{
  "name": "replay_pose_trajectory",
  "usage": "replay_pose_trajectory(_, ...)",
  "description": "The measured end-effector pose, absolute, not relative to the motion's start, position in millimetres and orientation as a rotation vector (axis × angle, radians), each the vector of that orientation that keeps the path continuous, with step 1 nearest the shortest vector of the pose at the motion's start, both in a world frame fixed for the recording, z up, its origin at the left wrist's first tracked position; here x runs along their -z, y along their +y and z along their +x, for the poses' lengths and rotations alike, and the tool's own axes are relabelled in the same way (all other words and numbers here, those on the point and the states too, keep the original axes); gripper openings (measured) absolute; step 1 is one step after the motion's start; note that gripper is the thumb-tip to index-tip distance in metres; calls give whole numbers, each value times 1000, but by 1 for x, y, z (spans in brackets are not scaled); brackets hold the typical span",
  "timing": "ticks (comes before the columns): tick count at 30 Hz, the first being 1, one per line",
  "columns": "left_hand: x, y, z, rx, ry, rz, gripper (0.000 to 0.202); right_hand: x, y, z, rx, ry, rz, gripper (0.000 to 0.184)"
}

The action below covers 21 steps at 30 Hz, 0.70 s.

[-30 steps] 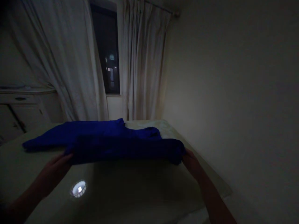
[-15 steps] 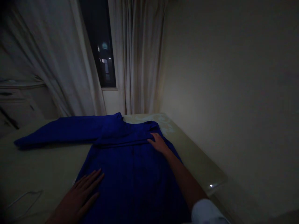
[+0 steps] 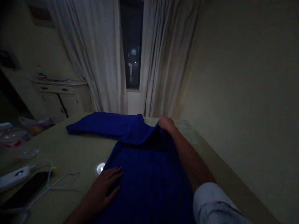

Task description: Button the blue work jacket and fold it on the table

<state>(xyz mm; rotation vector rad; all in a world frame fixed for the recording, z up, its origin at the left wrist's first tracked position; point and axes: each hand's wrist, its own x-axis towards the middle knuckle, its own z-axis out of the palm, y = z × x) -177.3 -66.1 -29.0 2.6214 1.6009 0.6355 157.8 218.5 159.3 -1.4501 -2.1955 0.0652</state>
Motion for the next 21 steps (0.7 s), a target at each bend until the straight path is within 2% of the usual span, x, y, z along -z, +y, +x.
replay_pose_trajectory(3,27,-70,-179,-616,1604,2634,48,-197,251,97,-223,-2127,-1196,38)
replay_pose_trajectory(5,26,-71,-179,-596,1603,2636,49,-193,260,60,-545,-1977,-819,46)
replay_pose_trajectory(7,25,-71,-180,-596,1601,2625,49,-161,251,35,-746,-1935,-674,52)
replay_pose_trajectory(8,25,-71,-180,-603,1600,2618,49,-137,242,29,-756,-2007,-744,55)
replay_pose_trajectory(11,25,-69,-179,-630,1611,2596,47,-59,203,32,-544,-2380,-1111,64)
replay_pose_trajectory(14,28,-67,-179,-667,1607,2612,46,-16,178,49,-373,-2364,-1297,27)
replay_pose_trajectory(15,29,-67,-180,-684,1598,2631,47,-15,176,57,-356,-2325,-1309,21)
replay_pose_trajectory(17,33,-67,-181,-718,1584,2674,48,-32,181,84,-324,-2209,-1317,24)
replay_pose_trajectory(19,37,-66,-182,-745,1581,2714,50,-64,190,129,-247,-1893,-1333,25)
replay_pose_trajectory(20,39,-66,-182,-754,1584,2729,51,-82,193,158,-192,-1494,-1302,22)
replay_pose_trajectory(21,41,-66,-182,-759,1586,2741,51,-99,193,190,-117,-1340,-1317,26)
